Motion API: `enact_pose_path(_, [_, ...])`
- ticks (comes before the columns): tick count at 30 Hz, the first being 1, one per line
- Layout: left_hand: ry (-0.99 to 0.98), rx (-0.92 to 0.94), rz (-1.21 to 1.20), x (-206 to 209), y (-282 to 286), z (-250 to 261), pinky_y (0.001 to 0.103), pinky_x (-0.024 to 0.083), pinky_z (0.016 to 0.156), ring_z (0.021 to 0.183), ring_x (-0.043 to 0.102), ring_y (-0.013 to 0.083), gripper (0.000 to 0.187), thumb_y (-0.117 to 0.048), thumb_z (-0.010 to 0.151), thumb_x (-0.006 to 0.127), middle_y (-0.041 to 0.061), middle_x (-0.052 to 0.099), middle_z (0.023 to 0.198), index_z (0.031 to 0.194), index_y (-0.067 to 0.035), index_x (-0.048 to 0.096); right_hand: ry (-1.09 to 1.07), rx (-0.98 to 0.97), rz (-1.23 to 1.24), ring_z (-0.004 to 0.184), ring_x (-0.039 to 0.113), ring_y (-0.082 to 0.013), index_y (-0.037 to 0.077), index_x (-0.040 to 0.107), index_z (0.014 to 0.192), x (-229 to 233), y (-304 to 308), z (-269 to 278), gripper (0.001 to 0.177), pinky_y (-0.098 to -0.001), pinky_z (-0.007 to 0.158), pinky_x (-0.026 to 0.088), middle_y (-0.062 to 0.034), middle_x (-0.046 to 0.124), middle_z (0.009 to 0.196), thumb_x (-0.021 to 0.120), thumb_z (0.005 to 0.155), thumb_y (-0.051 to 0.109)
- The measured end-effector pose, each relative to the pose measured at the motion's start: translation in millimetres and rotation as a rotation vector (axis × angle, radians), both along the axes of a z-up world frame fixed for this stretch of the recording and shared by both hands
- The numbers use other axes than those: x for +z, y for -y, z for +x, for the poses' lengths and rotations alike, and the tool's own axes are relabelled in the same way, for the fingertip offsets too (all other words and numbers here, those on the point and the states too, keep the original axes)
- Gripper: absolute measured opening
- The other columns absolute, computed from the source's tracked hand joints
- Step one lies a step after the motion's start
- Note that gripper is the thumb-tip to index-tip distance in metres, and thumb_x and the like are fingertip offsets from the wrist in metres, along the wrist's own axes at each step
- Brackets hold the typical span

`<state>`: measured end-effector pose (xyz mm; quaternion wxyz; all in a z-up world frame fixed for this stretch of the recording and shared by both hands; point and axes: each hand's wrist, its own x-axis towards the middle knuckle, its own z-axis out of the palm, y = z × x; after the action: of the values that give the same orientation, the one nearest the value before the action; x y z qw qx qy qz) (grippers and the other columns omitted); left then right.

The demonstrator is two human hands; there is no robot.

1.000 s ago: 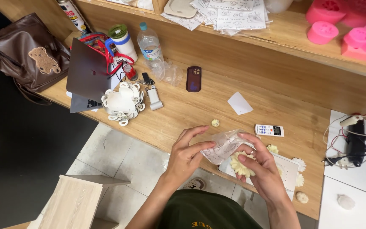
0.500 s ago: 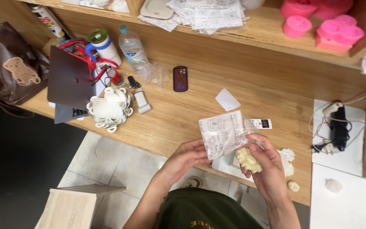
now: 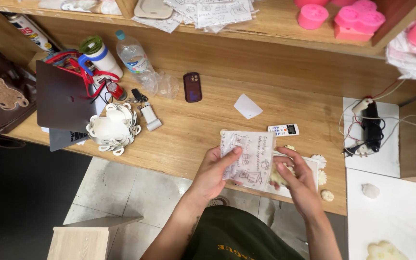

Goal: Refining flower-shaped wax items and packaging them into bags and decorative boxes.

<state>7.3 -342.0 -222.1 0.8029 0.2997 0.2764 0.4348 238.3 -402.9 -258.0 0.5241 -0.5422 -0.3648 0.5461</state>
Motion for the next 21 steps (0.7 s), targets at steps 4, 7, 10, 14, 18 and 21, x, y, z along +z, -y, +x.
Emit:
enact_pose_path(4, [-0.048, -0.084, 0.007, 2.2, 8.8, 11.5, 0.030, 0.058, 0.050, 0.076, 0.075, 0.0153, 0.028, -0.022, 0.102, 0.065, 0.009, 0.077, 0.096, 0.118, 0.001, 0.069, 0.050, 0.032, 0.212, 0.117, 0.064, -0.0203, 0.000, 0.048, 0.146, -63.9, -6.8, -10.9, 0.059, -0.0352, 0.097, 0.055, -0.0128, 0.065, 0.133, 0.064, 0.090, 0.008])
enact_pose_path(7, [-0.060, -0.092, 0.075, 7.8, 10.5, 13.6, 0.029, 0.057, 0.049, 0.075, 0.074, 0.0128, 0.030, -0.023, 0.102, 0.066, 0.009, 0.076, 0.096, 0.118, 0.002, 0.069, -0.052, -0.101, 0.091, 0.124, 0.060, -0.0182, 0.008, 0.038, 0.147, -80.0, -4.7, -18.8, 0.059, -0.0356, 0.100, 0.052, -0.0061, 0.059, 0.137, 0.062, 0.095, 0.022])
enact_pose_path(10, [-0.191, 0.001, 0.144, 17.7, 11.6, 8.0, 0.028, 0.056, 0.048, 0.068, 0.071, 0.0115, 0.029, -0.022, 0.100, 0.066, 0.008, 0.075, 0.091, 0.115, 0.002, 0.070, -0.337, -0.075, 0.256, 0.117, 0.065, -0.0232, 0.000, 0.045, 0.145, -46.9, -4.9, -21.3, 0.057, -0.0383, 0.100, 0.056, -0.0147, 0.064, 0.133, 0.062, 0.099, 0.029])
enact_pose_path(14, [-0.509, 0.127, 0.308, 15.9, 10.4, 4.0, 0.025, 0.056, 0.047, 0.064, 0.069, 0.0081, 0.027, -0.022, 0.102, 0.065, 0.007, 0.074, 0.084, 0.109, 0.003, 0.071, -0.303, -0.024, 0.475, 0.107, 0.066, -0.0229, -0.001, 0.044, 0.152, 10.8, 7.1, -20.1, 0.060, -0.0365, 0.080, 0.058, -0.0193, 0.063, 0.134, 0.057, 0.108, 0.037])
enact_pose_path(18, [-0.521, 0.115, 0.223, 11.7, 13.5, 12.3, 0.028, 0.055, 0.048, 0.064, 0.068, 0.0095, 0.026, -0.021, 0.101, 0.063, 0.006, 0.073, 0.083, 0.107, 0.003, 0.071, -0.329, -0.002, 0.448, 0.108, 0.066, -0.0260, 0.003, 0.041, 0.147, 48.2, 14.7, -26.5, 0.054, -0.0366, 0.085, 0.060, -0.0219, 0.062, 0.135, 0.053, 0.097, 0.018])
enact_pose_path(21, [-0.471, 0.167, 0.345, -6.9, 13.7, 15.5, 0.026, 0.056, 0.070, 0.082, 0.066, 0.0067, 0.025, -0.019, 0.105, 0.064, 0.005, 0.077, 0.094, 0.111, 0.003, 0.073, -0.147, -0.020, 0.419, 0.130, 0.059, -0.0221, 0.001, 0.038, 0.150, 51.1, 16.2, -23.4, 0.069, -0.0319, 0.102, 0.055, -0.0243, 0.058, 0.141, 0.046, 0.081, 0.001])
